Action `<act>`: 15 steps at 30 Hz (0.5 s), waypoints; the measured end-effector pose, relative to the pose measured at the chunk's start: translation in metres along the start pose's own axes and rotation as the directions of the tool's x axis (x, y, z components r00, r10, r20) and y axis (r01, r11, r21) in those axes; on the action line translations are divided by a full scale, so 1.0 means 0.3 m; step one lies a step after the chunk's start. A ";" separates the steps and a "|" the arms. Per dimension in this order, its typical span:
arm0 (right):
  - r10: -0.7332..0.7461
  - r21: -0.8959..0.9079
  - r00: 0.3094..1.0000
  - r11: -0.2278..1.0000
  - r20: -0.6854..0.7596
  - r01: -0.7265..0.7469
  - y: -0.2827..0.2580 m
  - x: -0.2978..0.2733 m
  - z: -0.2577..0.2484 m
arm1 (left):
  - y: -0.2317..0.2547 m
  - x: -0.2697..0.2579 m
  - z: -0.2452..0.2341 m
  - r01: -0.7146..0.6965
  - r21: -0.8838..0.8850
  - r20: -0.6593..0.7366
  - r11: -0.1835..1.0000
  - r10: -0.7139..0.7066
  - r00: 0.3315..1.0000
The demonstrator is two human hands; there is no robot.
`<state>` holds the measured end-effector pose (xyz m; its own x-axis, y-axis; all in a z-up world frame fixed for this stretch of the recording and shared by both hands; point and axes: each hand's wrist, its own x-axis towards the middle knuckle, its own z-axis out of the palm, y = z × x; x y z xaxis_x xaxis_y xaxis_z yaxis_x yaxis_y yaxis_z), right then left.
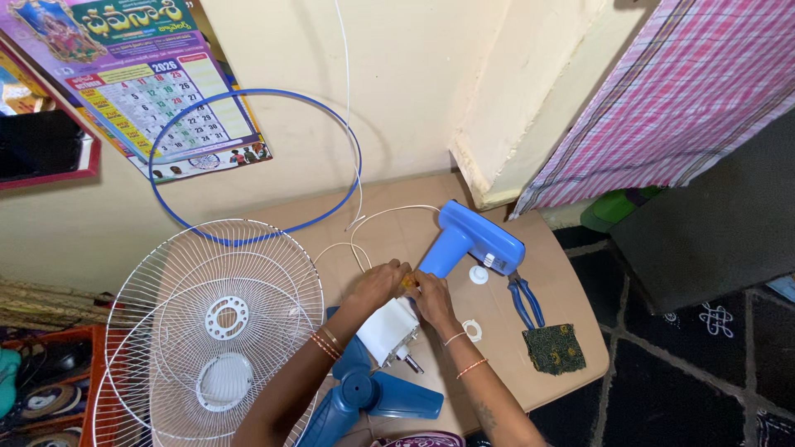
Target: The person disassembles an electric fan on a table. Using a screwdriver and pliers, they remove screws from the motor housing, detach the motor from the stand, and separate the motor casing. The fan blades, cage, and stand remain on the table during the process.
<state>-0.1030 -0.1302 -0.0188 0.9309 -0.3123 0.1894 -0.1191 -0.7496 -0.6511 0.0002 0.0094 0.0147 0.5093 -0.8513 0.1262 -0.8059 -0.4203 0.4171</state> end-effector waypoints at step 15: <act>0.491 0.589 0.870 0.716 -0.043 -0.374 0.174 -0.291 0.105 | -0.040 0.014 0.097 0.010 0.095 -0.033 0.995 -0.007 0.999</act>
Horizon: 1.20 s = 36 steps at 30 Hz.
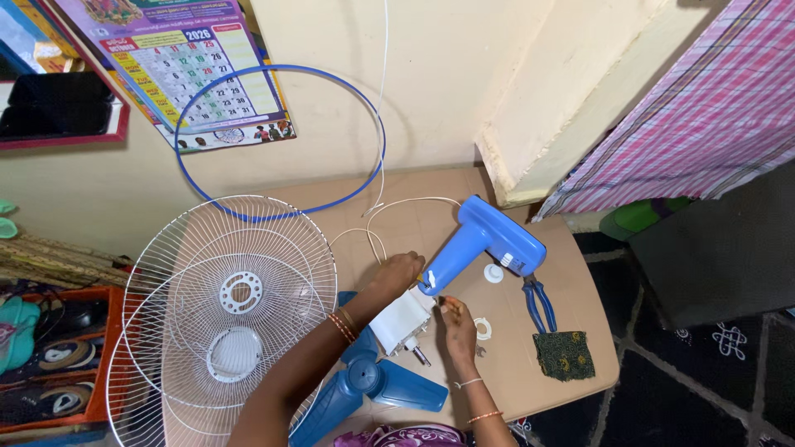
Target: The person disassembles an electric fan on a table. Using a screwdriver and pliers, they remove screws from the motor housing, detach the motor from the stand, and separate the motor casing. The fan blades, cage, and stand remain on the table during the process.
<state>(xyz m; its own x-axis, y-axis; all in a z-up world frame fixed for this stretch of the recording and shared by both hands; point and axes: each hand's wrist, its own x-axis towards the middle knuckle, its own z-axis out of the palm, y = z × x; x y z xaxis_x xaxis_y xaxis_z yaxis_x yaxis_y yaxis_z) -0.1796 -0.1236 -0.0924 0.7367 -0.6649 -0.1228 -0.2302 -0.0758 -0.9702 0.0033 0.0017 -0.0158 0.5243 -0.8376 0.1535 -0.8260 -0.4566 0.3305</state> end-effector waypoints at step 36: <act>-0.165 -0.296 0.914 0.912 0.371 0.285 -0.176 0.270 0.015 | 0.043 0.045 0.036 -0.217 0.074 0.016 0.973 0.216 0.976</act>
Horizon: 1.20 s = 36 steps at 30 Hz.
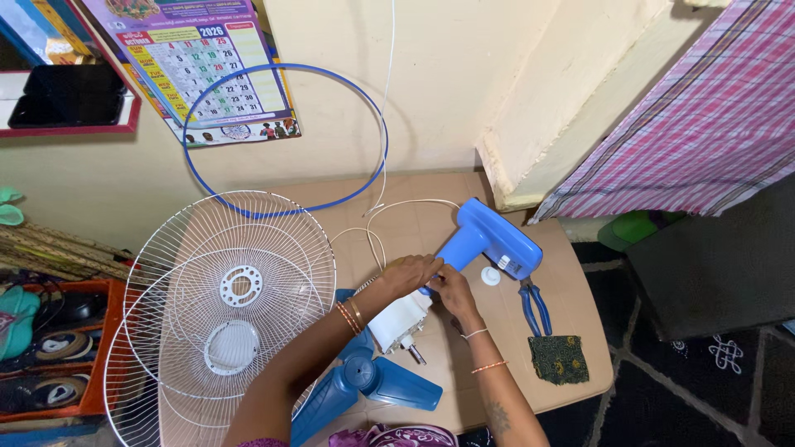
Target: The person disassembles an electric fan on a table. Using a screwdriver and pliers, they remove screws from the motor housing, detach the motor from the stand, and separate the motor casing. The fan blades, cage, and stand remain on the table during the process.
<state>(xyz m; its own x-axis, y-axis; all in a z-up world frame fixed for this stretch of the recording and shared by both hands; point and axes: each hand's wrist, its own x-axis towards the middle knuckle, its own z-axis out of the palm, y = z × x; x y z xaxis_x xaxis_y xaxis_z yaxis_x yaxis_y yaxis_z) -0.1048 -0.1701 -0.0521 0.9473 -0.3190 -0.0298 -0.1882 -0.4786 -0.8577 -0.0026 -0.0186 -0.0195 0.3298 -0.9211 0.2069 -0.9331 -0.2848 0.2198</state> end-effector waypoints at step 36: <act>-0.339 -0.683 0.939 0.700 -0.062 0.208 -0.284 -0.133 0.005 | 0.007 -0.096 -0.049 0.146 -0.382 -0.092 0.912 -0.194 0.977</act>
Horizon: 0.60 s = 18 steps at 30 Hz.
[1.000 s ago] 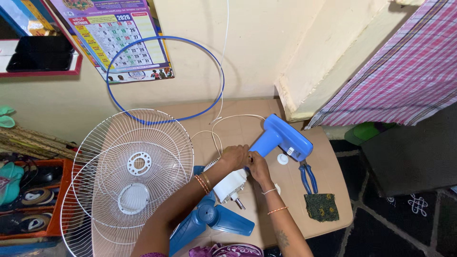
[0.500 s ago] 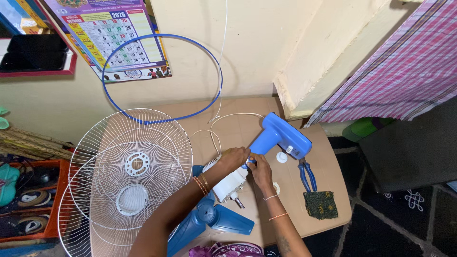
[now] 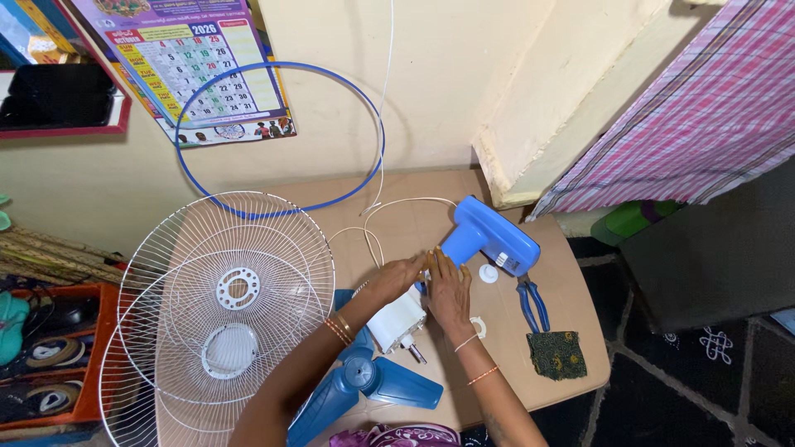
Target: The person disassembles an electric fan on a table. Using a screwdriver and pliers, they remove screws from the motor housing, detach the motor from the stand, and separate the motor casing. The fan blades, cage, and stand remain on the table during the process.
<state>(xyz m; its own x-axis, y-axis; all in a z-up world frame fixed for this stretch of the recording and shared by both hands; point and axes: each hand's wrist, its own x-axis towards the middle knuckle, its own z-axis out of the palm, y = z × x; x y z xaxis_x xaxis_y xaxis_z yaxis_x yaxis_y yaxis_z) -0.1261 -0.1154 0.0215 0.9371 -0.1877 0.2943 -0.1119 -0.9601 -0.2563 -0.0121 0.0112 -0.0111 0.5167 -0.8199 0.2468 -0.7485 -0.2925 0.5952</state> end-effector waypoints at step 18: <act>-0.551 -0.006 0.739 0.800 0.388 0.600 0.090 0.207 -0.173 | 0.017 -0.100 0.101 0.406 0.237 -0.035 0.883 -0.409 0.912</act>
<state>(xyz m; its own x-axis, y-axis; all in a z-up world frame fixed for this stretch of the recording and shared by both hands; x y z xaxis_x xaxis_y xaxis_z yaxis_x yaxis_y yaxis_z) -0.0880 -0.1637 0.0805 0.8824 0.4705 0.0016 0.4704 -0.8821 -0.0230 -0.0440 0.0194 -0.0387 0.7921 -0.6103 0.0084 -0.5498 -0.7075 0.4439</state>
